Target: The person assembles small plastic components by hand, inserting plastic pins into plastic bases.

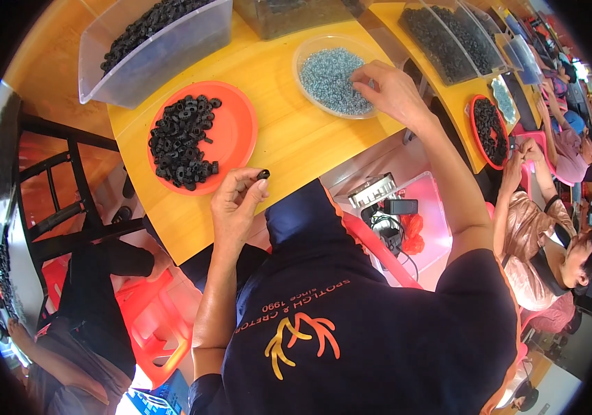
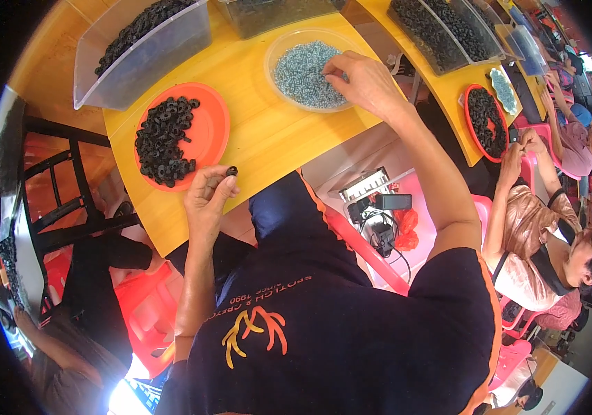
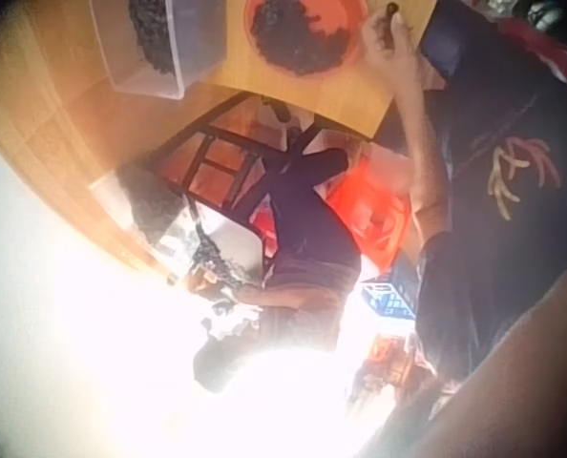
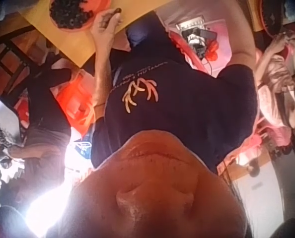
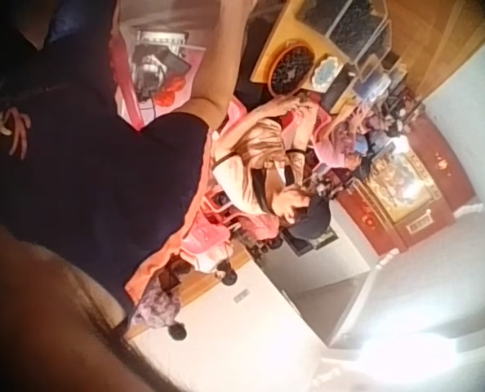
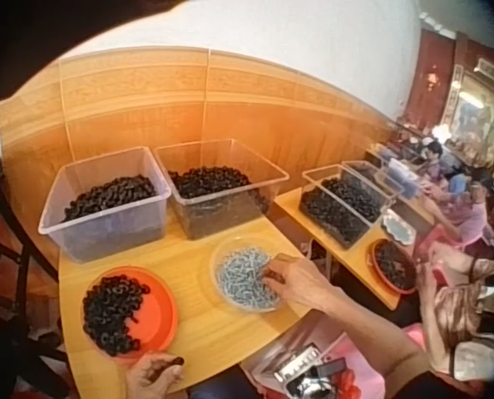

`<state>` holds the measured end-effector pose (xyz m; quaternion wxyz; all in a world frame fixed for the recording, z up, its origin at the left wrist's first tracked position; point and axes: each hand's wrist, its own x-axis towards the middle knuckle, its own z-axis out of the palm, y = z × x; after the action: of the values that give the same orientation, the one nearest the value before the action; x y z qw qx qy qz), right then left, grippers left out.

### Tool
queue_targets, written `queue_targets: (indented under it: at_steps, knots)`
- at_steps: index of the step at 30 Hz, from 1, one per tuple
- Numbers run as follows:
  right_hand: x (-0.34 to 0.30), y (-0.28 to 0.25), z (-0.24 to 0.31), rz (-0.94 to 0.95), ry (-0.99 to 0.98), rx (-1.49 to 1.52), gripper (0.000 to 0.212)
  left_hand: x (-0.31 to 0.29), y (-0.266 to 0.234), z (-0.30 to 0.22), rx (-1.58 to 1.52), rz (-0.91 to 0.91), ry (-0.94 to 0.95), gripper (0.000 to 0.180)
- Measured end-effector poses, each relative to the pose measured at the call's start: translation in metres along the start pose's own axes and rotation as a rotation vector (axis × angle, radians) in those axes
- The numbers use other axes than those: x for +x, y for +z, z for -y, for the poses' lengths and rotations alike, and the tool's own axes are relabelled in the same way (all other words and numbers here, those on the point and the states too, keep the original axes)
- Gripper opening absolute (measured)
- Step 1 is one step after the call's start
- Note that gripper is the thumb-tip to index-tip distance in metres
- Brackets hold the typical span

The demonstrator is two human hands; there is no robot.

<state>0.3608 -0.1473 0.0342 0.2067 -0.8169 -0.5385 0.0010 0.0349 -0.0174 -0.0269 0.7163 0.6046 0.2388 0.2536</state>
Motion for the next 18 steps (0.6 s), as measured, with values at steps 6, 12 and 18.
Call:
queue_targets:
  at_steps: [6,12,18]
  knots:
    - [0.003,-0.007,-0.004,0.084,0.223,0.276,0.021,0.0,-0.001,0.001,-0.001,-0.001,0.007,0.014]
    - [0.002,-0.015,-0.014,0.063,0.327,0.66,0.021,0.0,0.004,-0.005,-0.03,0.007,-0.006,0.015]
    - [0.001,-0.013,-0.013,0.067,0.353,0.824,0.021,0.006,0.014,-0.008,-0.078,0.033,0.016,0.014]
